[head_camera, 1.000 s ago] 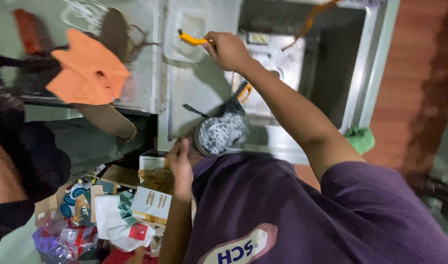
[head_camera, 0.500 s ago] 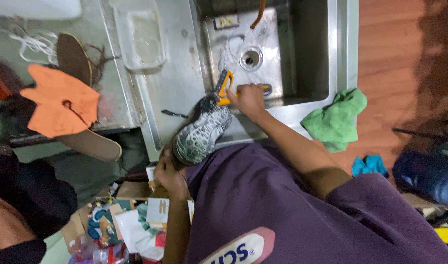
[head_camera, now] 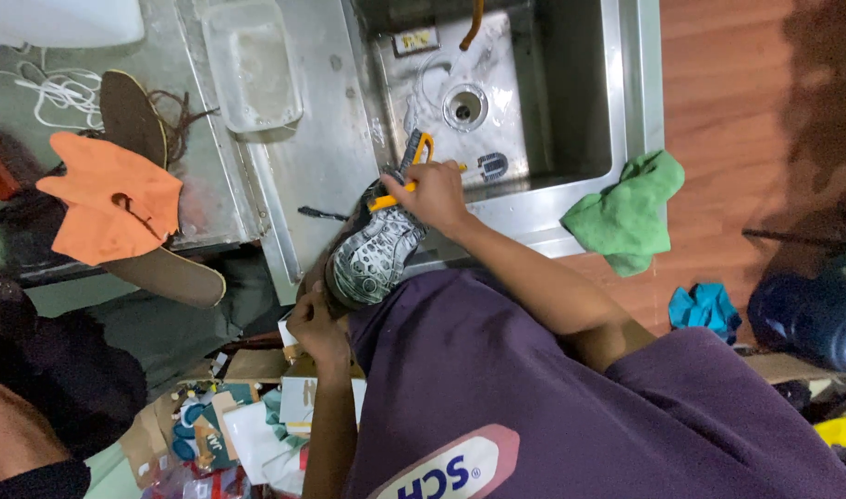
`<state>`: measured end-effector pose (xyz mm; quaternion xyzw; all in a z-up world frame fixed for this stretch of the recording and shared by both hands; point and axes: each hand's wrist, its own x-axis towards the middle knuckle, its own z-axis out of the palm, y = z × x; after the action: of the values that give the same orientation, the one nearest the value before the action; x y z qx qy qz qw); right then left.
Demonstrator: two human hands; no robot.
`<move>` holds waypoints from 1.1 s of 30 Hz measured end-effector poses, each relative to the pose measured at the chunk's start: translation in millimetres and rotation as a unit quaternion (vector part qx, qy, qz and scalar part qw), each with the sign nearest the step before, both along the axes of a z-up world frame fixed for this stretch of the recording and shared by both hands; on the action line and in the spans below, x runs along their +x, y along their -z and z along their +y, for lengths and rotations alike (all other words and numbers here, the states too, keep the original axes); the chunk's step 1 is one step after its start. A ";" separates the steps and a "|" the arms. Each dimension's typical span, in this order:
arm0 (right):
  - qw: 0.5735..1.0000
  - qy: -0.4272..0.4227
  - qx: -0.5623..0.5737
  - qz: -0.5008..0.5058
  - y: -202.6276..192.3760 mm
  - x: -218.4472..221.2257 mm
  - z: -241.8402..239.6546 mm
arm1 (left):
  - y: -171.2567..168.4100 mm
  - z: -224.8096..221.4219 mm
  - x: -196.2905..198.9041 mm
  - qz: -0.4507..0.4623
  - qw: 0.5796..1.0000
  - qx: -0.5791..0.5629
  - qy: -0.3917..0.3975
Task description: Scraping the sole of a shoe using a small hand tool over a sink to clean or prepare the surface.
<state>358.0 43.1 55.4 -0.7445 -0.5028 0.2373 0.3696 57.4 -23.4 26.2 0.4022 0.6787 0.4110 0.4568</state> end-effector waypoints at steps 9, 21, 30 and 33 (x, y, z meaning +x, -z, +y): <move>1.000 -0.014 0.010 0.016 15.2 5.9 13.4 | -30.0 4.6 15.5 0.021 1.000 -0.019 -0.002; 0.994 -0.006 -0.074 -0.076 64.2 7.7 25.4 | 8.4 -3.8 -21.5 0.032 0.999 -0.009 0.034; 0.990 -0.028 -0.123 -0.059 63.7 12.8 21.4 | 47.0 -6.0 -48.2 0.029 0.996 -0.087 -0.007; 0.980 -0.008 -0.140 -0.143 54.7 25.8 21.9 | 26.0 0.9 -27.1 0.013 0.998 -0.062 -0.001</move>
<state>383.8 64.9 0.7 -0.8109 -0.5187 0.1989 0.1842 30.3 -22.5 0.3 0.3779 0.7090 0.3631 0.4718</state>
